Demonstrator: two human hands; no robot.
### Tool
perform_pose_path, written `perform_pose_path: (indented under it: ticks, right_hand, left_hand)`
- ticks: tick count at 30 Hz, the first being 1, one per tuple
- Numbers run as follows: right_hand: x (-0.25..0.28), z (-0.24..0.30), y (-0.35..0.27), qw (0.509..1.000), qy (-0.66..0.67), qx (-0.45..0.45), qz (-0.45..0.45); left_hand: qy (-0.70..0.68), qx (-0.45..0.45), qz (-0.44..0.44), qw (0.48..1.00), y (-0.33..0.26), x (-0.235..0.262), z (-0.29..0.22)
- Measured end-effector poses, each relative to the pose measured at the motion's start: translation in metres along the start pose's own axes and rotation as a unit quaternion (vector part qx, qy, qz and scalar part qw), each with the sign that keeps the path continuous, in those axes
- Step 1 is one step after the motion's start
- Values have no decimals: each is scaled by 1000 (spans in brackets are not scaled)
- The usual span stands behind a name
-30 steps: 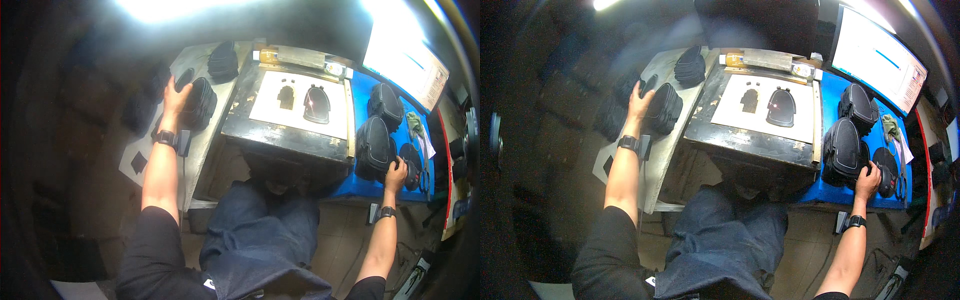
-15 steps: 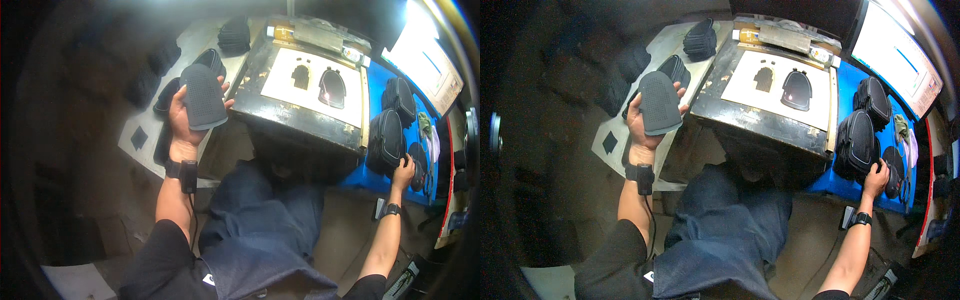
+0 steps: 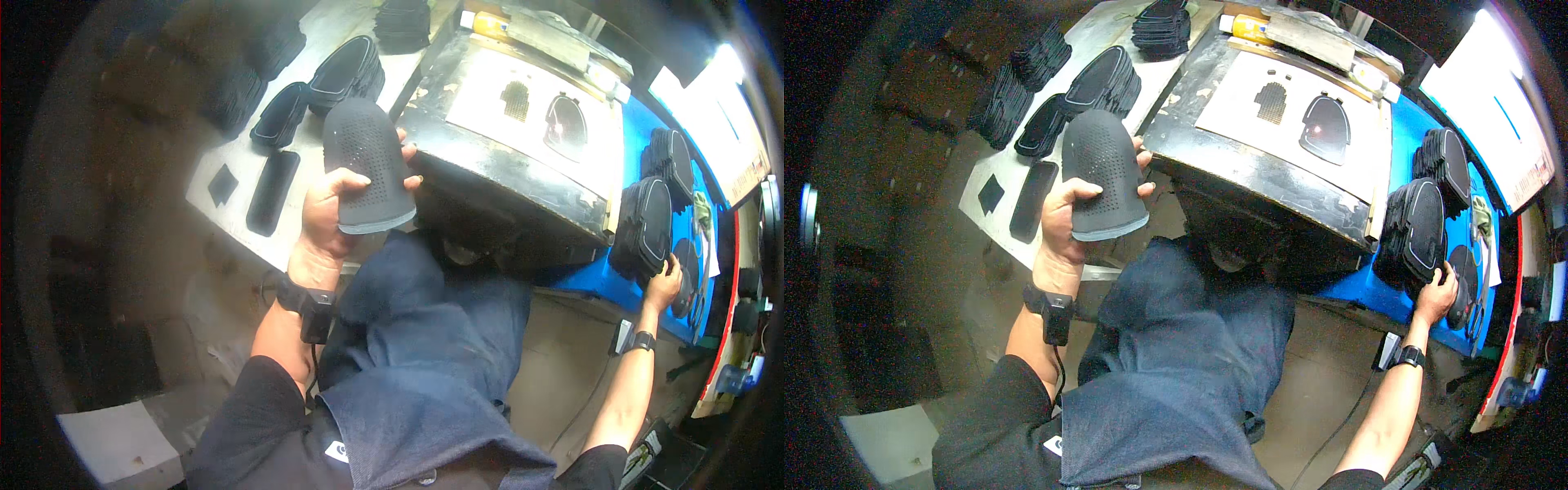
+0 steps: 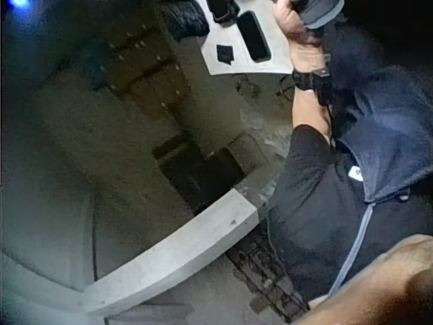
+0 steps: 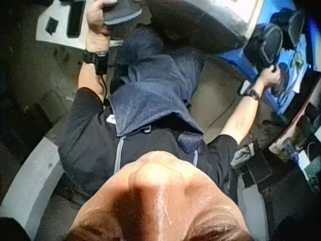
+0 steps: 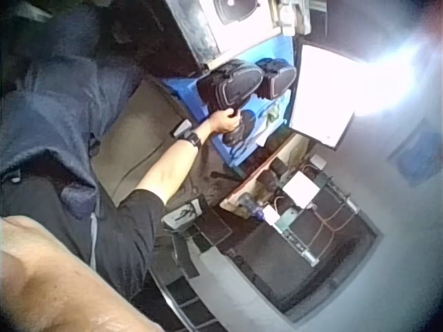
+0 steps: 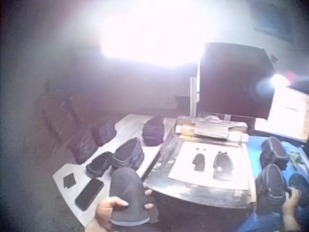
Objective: Placing and aligning shoe upper components on a light box or heat-processing machine.
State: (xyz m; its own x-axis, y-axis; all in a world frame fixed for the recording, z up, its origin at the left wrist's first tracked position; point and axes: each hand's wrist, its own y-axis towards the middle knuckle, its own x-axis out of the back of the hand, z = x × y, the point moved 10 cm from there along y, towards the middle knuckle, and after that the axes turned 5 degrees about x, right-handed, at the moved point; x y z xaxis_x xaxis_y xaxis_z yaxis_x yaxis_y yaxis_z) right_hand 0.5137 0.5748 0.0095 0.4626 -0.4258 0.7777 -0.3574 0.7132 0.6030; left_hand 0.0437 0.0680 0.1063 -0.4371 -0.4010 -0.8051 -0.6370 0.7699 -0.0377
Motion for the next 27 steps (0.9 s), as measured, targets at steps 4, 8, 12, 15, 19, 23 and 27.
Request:
perform_pose_path:
  ticks: [4, 8, 12, 15, 19, 23, 27]
  right_hand:
    - [-4, 3, 0, 1000, -3, -14, 15]
    - [-3, -2, 0, 1000, 9, -8, 13]
    - [-6, -6, 1, 1000, 9, -12, 17]
    - [-7, -9, 1, 1000, 7, -4, 11]
    - [-11, -9, 3, 1000, 9, 5, 16]
    - [-10, -13, 1, 1000, 3, 0, 5]
    - [-9, -9, 0, 1000, 3, -7, 15]
  left_hand:
    - [-28, 6, -17, 999, -10, 10, -2]
    - [2, -5, -23, 1000, -17, 22, -9]
    - [-3, -17, -18, 1000, -23, 21, -17]
    - [-15, -20, -27, 999, -25, 22, -22]
    - [-45, -17, -35, 998, -26, 30, -26]
    - [-60, -16, -32, 998, -24, 33, -30]
    - [45, -61, -52, 996, -18, 31, -58]
